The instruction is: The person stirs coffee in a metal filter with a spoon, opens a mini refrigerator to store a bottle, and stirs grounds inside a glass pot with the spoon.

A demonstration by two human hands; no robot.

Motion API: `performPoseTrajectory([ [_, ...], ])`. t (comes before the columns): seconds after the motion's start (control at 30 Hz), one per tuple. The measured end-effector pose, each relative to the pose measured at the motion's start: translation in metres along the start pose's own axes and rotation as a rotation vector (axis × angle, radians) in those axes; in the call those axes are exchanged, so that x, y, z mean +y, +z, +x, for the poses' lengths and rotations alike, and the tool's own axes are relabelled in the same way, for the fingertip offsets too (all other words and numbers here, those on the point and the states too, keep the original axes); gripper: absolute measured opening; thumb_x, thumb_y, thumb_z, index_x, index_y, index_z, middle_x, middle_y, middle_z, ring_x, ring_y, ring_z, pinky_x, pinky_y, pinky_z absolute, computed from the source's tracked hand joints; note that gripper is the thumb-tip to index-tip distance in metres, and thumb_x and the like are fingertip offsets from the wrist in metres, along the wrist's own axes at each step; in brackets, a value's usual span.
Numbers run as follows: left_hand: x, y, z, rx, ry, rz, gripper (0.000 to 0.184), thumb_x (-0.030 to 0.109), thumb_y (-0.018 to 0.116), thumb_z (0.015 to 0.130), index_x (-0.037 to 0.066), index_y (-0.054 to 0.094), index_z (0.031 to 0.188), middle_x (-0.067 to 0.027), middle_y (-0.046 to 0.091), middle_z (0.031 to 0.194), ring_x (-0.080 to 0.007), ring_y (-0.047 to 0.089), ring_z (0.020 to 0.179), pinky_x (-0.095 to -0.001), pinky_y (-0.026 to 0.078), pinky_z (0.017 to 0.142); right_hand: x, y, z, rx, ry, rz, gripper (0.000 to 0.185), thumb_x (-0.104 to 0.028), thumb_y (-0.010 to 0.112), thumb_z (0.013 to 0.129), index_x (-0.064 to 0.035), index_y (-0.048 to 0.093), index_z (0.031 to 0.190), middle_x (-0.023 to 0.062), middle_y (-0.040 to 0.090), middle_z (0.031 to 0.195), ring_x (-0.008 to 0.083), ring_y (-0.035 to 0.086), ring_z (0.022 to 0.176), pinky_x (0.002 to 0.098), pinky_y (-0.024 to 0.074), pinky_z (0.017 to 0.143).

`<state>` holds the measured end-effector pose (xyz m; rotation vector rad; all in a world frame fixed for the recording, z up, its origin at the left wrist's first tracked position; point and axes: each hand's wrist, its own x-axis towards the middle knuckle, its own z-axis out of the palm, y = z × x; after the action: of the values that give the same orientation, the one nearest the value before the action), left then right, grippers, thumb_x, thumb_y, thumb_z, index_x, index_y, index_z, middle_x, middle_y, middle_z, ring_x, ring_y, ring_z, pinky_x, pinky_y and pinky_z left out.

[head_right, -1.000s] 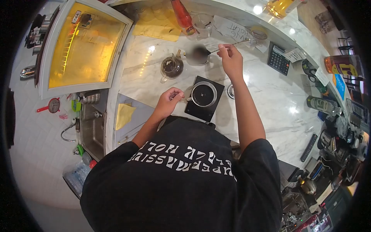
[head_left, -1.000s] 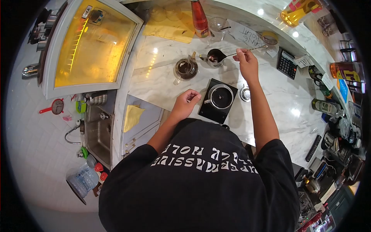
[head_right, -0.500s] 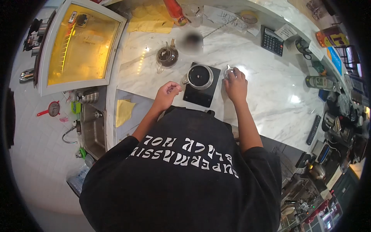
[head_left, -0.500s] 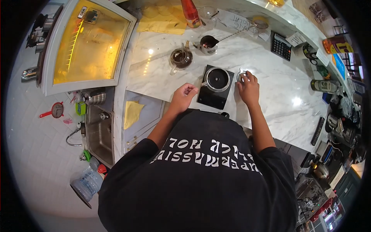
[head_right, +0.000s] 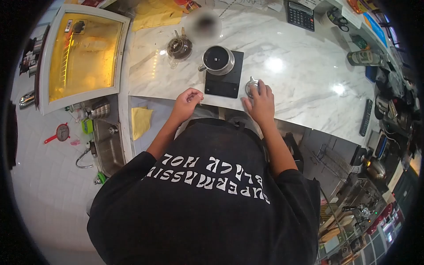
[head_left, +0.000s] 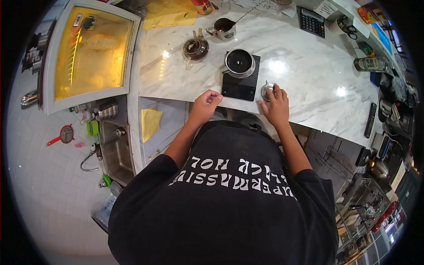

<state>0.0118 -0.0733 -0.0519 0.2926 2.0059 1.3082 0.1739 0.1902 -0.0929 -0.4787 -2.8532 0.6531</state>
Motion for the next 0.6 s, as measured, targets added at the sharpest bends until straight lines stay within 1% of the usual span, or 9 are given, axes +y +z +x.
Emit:
performPoseTrajectory([
  [0.03, -0.001, 0.002, -0.003, -0.006, -0.007, 0.003, 0.021, 0.02, 0.064, 0.102, 0.001, 0.066, 0.109, -0.004, 0.071, 0.097, -0.01, 0.065, 0.09, -0.026, 0.05, 0.083, -0.004, -0.002, -0.01, -0.016, 0.002, 0.007, 0.059, -0.034, 0.081, 0.083, -0.0113, 0.062, 0.133, 0.022, 0.051, 0.147, 0.0423, 0.049, 0.13, 0.0516, 0.0428, 0.105],
  [0.07, -0.003, 0.004, -0.005, -0.014, -0.009, -0.012, 0.02, 0.02, 0.064, 0.102, 0.001, 0.066, 0.108, -0.0038, 0.071, 0.097, -0.0098, 0.064, 0.09, -0.0257, 0.05, 0.083, -0.008, -0.005, -0.02, -0.016, 0.002, 0.014, 0.063, -0.035, 0.083, 0.08, -0.012, 0.06, 0.135, 0.0202, 0.05, 0.148, 0.0421, 0.048, 0.132, 0.0516, 0.0414, 0.105],
  [0.17, -0.005, 0.008, -0.008, -0.03, -0.015, -0.03, 0.02, 0.02, 0.065, 0.102, 0.001, 0.066, 0.108, -0.0032, 0.071, 0.096, -0.0091, 0.064, 0.089, -0.0251, 0.05, 0.082, -0.012, -0.01, -0.046, -0.066, -0.04, -0.011, 0.066, -0.034, 0.084, 0.08, -0.013, 0.06, 0.137, 0.0181, 0.05, 0.149, 0.0399, 0.047, 0.133, 0.0507, 0.0415, 0.106],
  [0.2, -0.004, 0.01, -0.009, -0.034, -0.014, -0.024, 0.02, 0.02, 0.065, 0.102, 0.001, 0.066, 0.108, -0.0029, 0.071, 0.096, -0.0089, 0.063, 0.088, -0.0251, 0.05, 0.082, -0.012, -0.009, -0.054, -0.073, -0.041, -0.003, 0.064, -0.028, 0.084, 0.079, -0.0139, 0.061, 0.137, 0.016, 0.051, 0.148, 0.0387, 0.048, 0.133, 0.0495, 0.0421, 0.106],
  [0.3, -0.001, 0.015, -0.011, -0.039, -0.006, 0.006, 0.02, 0.02, 0.066, 0.101, 0.001, 0.067, 0.108, -0.0022, 0.07, 0.096, -0.0083, 0.062, 0.087, -0.0251, 0.05, 0.081, -0.002, 0.004, -0.07, -0.05, -0.031, -0.009, 0.058, -0.018, 0.082, 0.08, -0.0134, 0.063, 0.134, 0.0161, 0.053, 0.146, 0.0385, 0.05, 0.131, 0.0467, 0.0451, 0.105],
  [0.4, -0.002, 0.014, -0.013, -0.039, 0.01, 0.053, 0.02, 0.02, 0.066, 0.101, 0.001, 0.067, 0.108, -0.0015, 0.07, 0.095, -0.0079, 0.061, 0.086, -0.0251, 0.05, 0.08, -0.003, 0.0, -0.069, 0.077, -0.038, 0.088, 0.053, -0.011, 0.079, 0.08, -0.012, 0.067, 0.131, 0.0163, 0.062, 0.137, 0.037, 0.058, 0.124, 0.0449, 0.0505, 0.101],
  [0.5, -0.001, 0.01, -0.013, -0.021, 0.033, 0.042, 0.02, 0.021, 0.066, 0.101, 0.002, 0.067, 0.107, -0.001, 0.069, 0.094, -0.0076, 0.061, 0.086, -0.025, 0.05, 0.08, 0.002, 0.009, -0.062, 0.26, 0.181, 0.409, 0.039, -0.008, 0.07, 0.089, -0.0079, 0.07, 0.129, 0.0181, 0.07, 0.126, 0.0372, 0.065, 0.113, 0.0418, 0.0521, 0.102],
  [0.53, -0.001, 0.008, -0.013, -0.012, 0.038, 0.026, 0.02, 0.021, 0.066, 0.101, 0.002, 0.067, 0.107, -0.0009, 0.069, 0.093, -0.0076, 0.061, 0.085, -0.025, 0.05, 0.08, -0.005, 0.0, -0.05, 0.218, 0.375, 0.512, 0.034, -0.008, 0.059, 0.1, -0.0034, 0.068, 0.133, 0.0173, 0.073, 0.122, 0.0294, 0.07, 0.108, 0.0364, 0.0511, 0.101],
  [0.6, 0.004, 0.004, -0.015, 0.026, 0.064, 0.02, 0.02, 0.021, 0.067, 0.101, 0.002, 0.068, 0.108, -0.0011, 0.069, 0.093, -0.0077, 0.061, 0.085, -0.0251, 0.049, 0.08, -0.01, -0.007, -0.027, 0.332, 0.481, 0.761, 0.035, -0.009, 0.055, 0.103, -0.0015, 0.066, 0.136, 0.0164, 0.073, 0.124, 0.0236, 0.069, 0.108, 0.0326, 0.0504, 0.099],
])
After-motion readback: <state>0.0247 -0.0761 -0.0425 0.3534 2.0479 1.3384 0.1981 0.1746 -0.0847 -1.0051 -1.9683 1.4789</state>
